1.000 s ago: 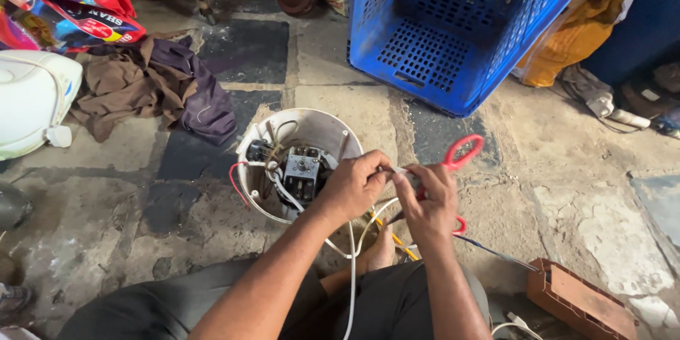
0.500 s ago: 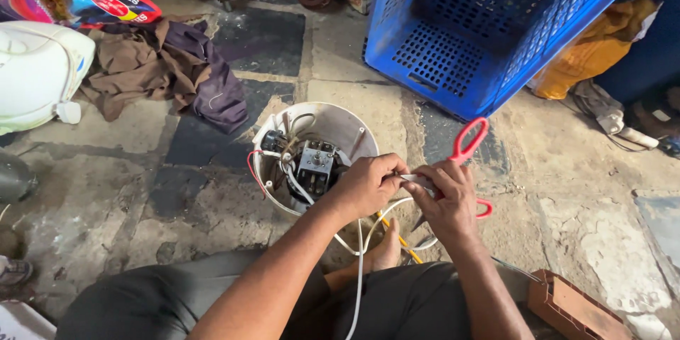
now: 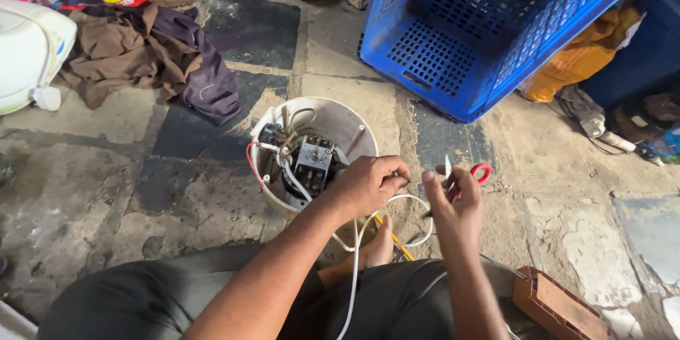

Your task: The person sits on the floor and uses red scissors to strip the insulation from wires connected to a small electrical component inside a white bucket. They then use a screwdriver to tighten connections on the component.

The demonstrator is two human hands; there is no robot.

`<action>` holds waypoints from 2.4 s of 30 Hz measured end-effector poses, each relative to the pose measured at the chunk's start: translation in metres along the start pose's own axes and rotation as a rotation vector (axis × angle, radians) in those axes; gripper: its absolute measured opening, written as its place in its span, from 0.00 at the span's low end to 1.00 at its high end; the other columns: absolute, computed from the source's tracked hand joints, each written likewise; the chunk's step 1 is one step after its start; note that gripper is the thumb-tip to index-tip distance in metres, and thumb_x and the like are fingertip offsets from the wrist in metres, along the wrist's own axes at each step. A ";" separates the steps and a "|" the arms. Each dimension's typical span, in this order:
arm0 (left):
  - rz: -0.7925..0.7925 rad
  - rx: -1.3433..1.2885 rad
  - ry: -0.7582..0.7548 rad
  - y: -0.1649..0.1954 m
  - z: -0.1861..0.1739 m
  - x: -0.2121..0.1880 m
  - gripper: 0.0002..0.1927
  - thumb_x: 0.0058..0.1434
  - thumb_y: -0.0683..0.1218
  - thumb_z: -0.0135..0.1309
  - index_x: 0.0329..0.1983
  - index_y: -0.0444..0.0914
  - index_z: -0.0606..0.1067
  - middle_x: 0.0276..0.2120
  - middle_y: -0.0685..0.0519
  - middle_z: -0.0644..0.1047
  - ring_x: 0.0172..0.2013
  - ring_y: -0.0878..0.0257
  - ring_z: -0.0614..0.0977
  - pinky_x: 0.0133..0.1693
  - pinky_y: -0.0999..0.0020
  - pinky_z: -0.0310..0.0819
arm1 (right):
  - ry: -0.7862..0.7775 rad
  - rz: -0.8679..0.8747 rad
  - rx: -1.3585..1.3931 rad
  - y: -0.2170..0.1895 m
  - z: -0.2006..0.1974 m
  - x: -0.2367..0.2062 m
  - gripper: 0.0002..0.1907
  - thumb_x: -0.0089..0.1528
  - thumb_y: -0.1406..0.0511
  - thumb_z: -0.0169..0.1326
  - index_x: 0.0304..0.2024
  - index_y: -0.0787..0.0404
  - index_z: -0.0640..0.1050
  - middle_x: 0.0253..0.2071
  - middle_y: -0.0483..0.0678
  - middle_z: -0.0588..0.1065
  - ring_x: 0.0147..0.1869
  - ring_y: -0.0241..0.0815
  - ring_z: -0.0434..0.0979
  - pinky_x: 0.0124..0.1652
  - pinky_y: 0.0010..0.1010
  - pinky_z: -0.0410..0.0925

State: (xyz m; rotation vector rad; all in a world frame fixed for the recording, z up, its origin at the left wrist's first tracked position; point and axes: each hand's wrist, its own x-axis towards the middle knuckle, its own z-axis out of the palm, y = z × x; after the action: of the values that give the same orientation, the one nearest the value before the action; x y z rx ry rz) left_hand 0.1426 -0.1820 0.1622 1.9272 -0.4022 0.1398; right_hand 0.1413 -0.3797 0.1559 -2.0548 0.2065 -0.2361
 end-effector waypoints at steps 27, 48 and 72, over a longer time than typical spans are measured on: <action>-0.077 -0.074 -0.129 0.008 -0.004 -0.005 0.08 0.64 0.47 0.57 0.43 0.41 0.79 0.34 0.51 0.85 0.34 0.61 0.86 0.37 0.65 0.78 | 0.055 -0.794 -0.364 0.007 -0.037 0.005 0.25 0.48 0.59 0.71 0.47 0.57 0.83 0.43 0.45 0.74 0.52 0.45 0.69 0.51 0.35 0.66; -0.006 -0.143 -0.104 -0.010 0.004 -0.008 0.07 0.64 0.44 0.57 0.43 0.37 0.78 0.33 0.50 0.83 0.34 0.66 0.84 0.37 0.69 0.77 | -0.028 -0.307 -0.236 -0.003 0.000 0.004 0.26 0.55 0.57 0.71 0.47 0.66 0.77 0.38 0.47 0.70 0.36 0.39 0.70 0.36 0.33 0.67; -0.037 -0.164 -0.124 -0.017 0.007 -0.003 0.07 0.64 0.45 0.58 0.43 0.39 0.80 0.34 0.54 0.84 0.34 0.70 0.83 0.38 0.71 0.78 | -0.056 -0.457 0.004 -0.009 -0.045 -0.006 0.26 0.46 0.53 0.67 0.45 0.51 0.78 0.46 0.34 0.70 0.48 0.30 0.74 0.45 0.25 0.72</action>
State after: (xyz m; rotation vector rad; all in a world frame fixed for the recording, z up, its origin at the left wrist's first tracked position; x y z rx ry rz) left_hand 0.1450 -0.1824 0.1438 1.7858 -0.4462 -0.0369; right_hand 0.1245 -0.4124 0.1842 -2.0804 -0.3023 -0.4566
